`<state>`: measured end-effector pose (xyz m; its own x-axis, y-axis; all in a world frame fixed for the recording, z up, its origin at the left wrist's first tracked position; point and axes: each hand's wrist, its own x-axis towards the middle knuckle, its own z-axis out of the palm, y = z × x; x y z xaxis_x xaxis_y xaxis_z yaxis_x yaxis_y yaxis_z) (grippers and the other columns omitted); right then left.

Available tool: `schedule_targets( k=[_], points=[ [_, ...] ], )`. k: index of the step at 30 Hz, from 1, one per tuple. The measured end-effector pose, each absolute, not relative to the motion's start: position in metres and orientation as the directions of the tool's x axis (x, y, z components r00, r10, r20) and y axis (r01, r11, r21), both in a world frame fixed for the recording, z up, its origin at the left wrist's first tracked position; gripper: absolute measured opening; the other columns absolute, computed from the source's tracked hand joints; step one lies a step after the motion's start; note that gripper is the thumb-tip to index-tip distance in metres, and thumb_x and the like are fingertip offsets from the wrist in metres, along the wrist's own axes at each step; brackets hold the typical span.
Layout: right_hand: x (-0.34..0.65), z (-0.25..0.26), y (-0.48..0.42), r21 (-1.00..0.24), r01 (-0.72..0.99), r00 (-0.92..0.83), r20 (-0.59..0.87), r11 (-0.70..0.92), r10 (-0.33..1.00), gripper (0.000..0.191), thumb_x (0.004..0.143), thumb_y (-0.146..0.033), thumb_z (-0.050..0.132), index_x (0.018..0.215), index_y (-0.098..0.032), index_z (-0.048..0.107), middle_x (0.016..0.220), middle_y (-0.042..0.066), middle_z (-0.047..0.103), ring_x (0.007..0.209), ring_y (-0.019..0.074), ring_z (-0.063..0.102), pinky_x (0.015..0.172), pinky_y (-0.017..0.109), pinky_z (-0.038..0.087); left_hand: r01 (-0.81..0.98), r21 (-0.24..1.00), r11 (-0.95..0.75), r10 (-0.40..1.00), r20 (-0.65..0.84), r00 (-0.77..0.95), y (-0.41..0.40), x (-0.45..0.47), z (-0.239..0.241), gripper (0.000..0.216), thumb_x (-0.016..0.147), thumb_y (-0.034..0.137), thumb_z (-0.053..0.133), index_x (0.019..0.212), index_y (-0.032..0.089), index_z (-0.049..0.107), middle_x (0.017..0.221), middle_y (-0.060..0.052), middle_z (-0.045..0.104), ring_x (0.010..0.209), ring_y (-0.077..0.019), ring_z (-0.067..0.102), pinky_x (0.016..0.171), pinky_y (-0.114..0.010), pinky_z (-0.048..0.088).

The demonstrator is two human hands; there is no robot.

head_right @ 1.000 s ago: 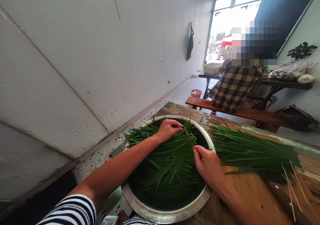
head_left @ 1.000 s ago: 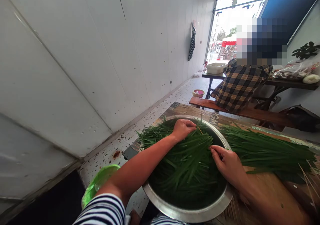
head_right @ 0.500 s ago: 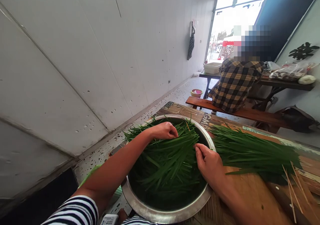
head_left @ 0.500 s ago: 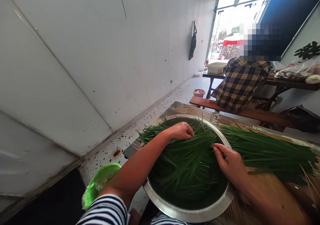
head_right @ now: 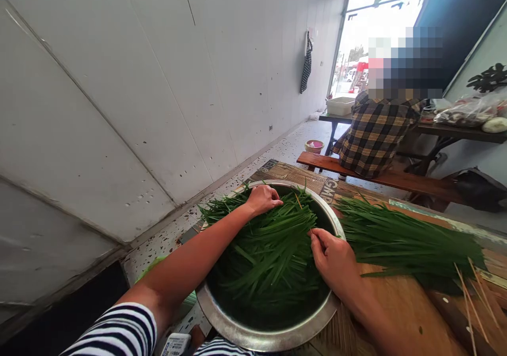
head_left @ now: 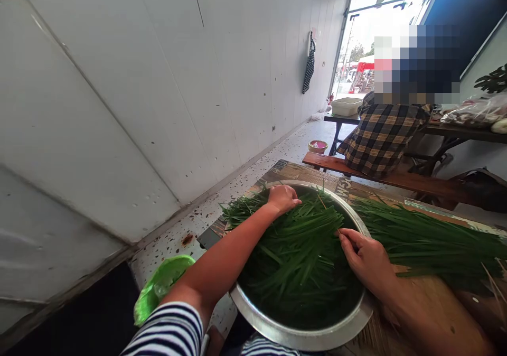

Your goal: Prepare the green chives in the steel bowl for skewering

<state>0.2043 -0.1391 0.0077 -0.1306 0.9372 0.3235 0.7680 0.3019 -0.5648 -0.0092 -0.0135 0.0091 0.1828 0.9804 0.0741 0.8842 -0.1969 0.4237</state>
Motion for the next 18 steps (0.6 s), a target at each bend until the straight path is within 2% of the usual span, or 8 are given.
schedule_targets(
  k=[5, 8, 11, 13, 18],
  points=[
    [0.2040, 0.0084, -0.1391, -0.559, 0.771, -0.144, 0.315, 0.306, 0.938, 0.035, 0.083, -0.039, 0.039, 0.086, -0.021, 0.068, 0.064, 0.001, 0.069, 0.046, 0.0132, 0.056, 0.047, 0.025, 0.040, 0.917, 0.349, -0.190, 0.980, 0.120, 0.158, -0.0180, -0.0006, 0.0069, 0.020, 0.068, 0.035, 0.062, 0.078, 0.021, 0.073, 0.084, -0.009, 0.067, 0.091, -0.0259, 0.056, 0.090, -0.040, 0.033],
    [0.2038, 0.0085, -0.1395, -0.555, 0.772, -0.149, 0.316, 0.310, 0.937, 0.035, 0.083, -0.038, 0.038, 0.086, -0.021, 0.068, 0.063, 0.001, 0.069, 0.048, 0.0138, 0.057, 0.049, 0.025, 0.041, 0.915, 0.369, -0.165, 0.986, 0.057, 0.155, -0.0200, 0.0018, 0.0090, 0.018, 0.067, 0.033, 0.062, 0.075, 0.020, 0.073, 0.083, -0.009, 0.068, 0.090, -0.0261, 0.056, 0.091, -0.044, 0.031],
    [0.2037, 0.0086, -0.1397, -0.543, 0.782, -0.148, 0.316, 0.307, 0.937, 0.035, 0.084, -0.038, 0.038, 0.086, -0.021, 0.068, 0.065, 0.001, 0.069, 0.048, 0.0134, 0.056, 0.049, 0.025, 0.040, 0.884, 0.447, -0.138, 0.989, 0.022, 0.143, -0.0214, 0.0012, 0.0130, 0.016, 0.068, 0.028, 0.060, 0.076, 0.021, 0.073, 0.083, -0.007, 0.070, 0.086, -0.0235, 0.058, 0.092, -0.043, 0.032],
    [0.2038, 0.0087, -0.1397, -0.537, 0.786, -0.147, 0.318, 0.306, 0.937, 0.035, 0.084, -0.038, 0.038, 0.085, -0.020, 0.068, 0.062, 0.001, 0.068, 0.047, 0.0134, 0.056, 0.049, 0.025, 0.040, 0.837, 0.535, -0.116, 0.992, 0.030, 0.119, -0.0217, -0.0001, 0.0151, 0.018, 0.070, 0.028, 0.059, 0.078, 0.020, 0.073, 0.083, -0.006, 0.070, 0.083, -0.0214, 0.059, 0.088, -0.039, 0.037],
    [0.2043, 0.0081, -0.1394, -0.549, 0.778, -0.151, 0.310, 0.306, 0.939, 0.034, 0.083, -0.037, 0.038, 0.086, -0.021, 0.068, 0.069, 0.002, 0.071, 0.050, 0.0138, 0.058, 0.048, 0.024, 0.040, 0.671, 0.738, -0.076, 0.991, -0.018, 0.132, -0.0199, -0.0018, 0.0128, 0.029, 0.068, 0.034, 0.059, 0.082, 0.013, 0.074, 0.071, -0.006, 0.069, 0.068, -0.0167, 0.059, 0.066, -0.026, 0.044]
  ],
)
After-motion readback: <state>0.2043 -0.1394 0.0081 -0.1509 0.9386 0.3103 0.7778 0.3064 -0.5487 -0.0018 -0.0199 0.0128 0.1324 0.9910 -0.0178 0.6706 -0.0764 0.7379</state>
